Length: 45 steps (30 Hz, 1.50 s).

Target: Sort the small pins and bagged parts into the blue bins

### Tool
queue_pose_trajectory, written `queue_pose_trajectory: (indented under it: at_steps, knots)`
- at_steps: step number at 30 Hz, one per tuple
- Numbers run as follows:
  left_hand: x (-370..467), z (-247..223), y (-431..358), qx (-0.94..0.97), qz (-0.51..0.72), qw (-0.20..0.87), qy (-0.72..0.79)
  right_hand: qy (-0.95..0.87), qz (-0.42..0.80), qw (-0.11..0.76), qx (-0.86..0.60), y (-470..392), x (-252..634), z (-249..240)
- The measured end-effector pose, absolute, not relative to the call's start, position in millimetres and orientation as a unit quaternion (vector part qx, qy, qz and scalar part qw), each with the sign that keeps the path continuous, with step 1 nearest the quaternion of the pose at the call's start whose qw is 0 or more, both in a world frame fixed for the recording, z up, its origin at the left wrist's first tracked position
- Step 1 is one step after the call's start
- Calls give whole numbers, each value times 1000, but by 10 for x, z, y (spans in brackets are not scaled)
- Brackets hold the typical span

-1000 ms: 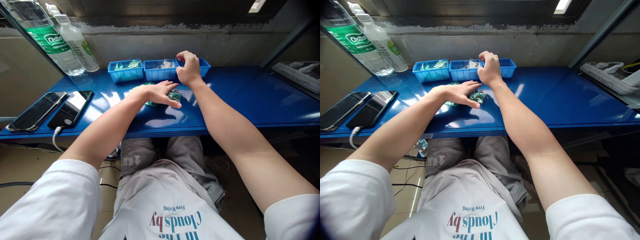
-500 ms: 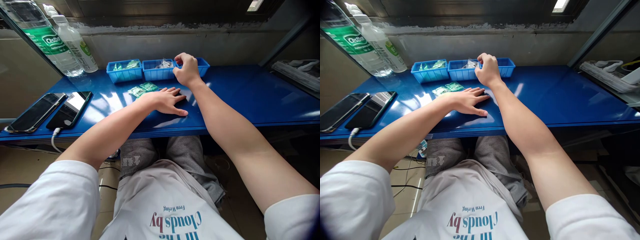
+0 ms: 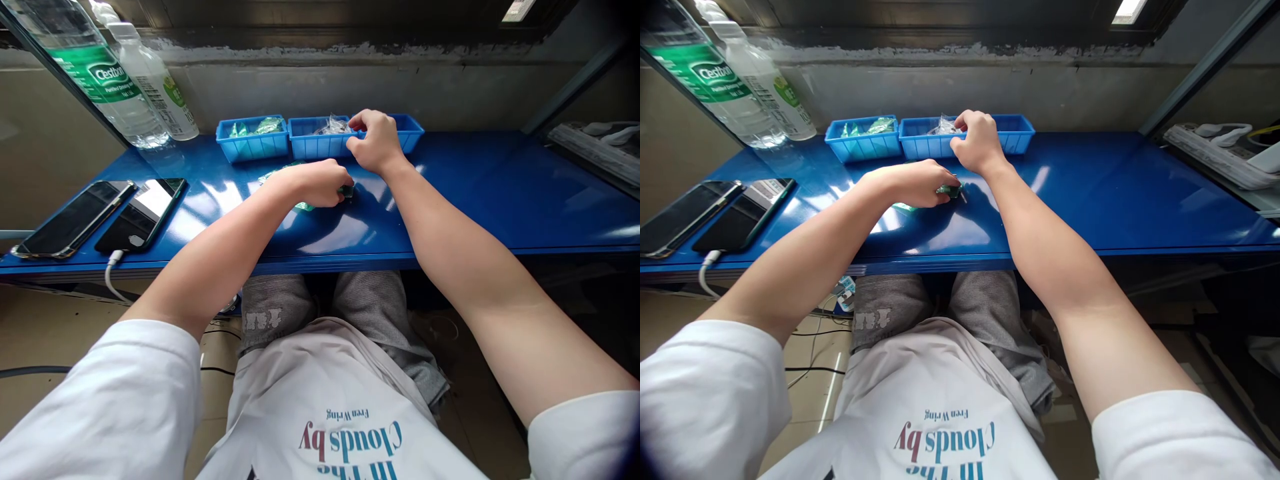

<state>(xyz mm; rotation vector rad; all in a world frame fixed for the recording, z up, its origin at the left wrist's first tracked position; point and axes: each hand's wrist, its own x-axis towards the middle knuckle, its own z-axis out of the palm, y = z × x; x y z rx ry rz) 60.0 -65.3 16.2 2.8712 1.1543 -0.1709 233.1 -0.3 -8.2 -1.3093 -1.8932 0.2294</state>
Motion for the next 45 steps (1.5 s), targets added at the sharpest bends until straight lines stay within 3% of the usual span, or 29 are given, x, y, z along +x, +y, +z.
queue_pose_trajectory:
  at_steps: [8, 13, 17, 22, 34, 39, 45]
  knots:
    - [582, 60, -505, 946, 56, -60, 315, -751, 10, 392, -531, 34, 2266, -134]
    - [541, 87, -471, 925, 138, -64, 349, -735, 66, 417, -530, -55, 2242, -59]
    - [511, 127, -462, 883, 237, -6, 405, -727, 167, 457, -485, -77, 2241, -53]
    - [453, 138, -399, 823, 314, 76, 467, -730, 328, 438, -410, -117, 2204, -60]
    - [436, 72, -254, 767, 383, 191, 479, -728, 308, 425, -441, -230, 2187, -10]
    - [426, 231, -447, 754, 349, 322, 454, -717, 320, 454, -421, -224, 2190, 16]
    - [347, 230, -420, 769, 310, 334, 448, -706, 333, 463, -420, -233, 2215, 32]
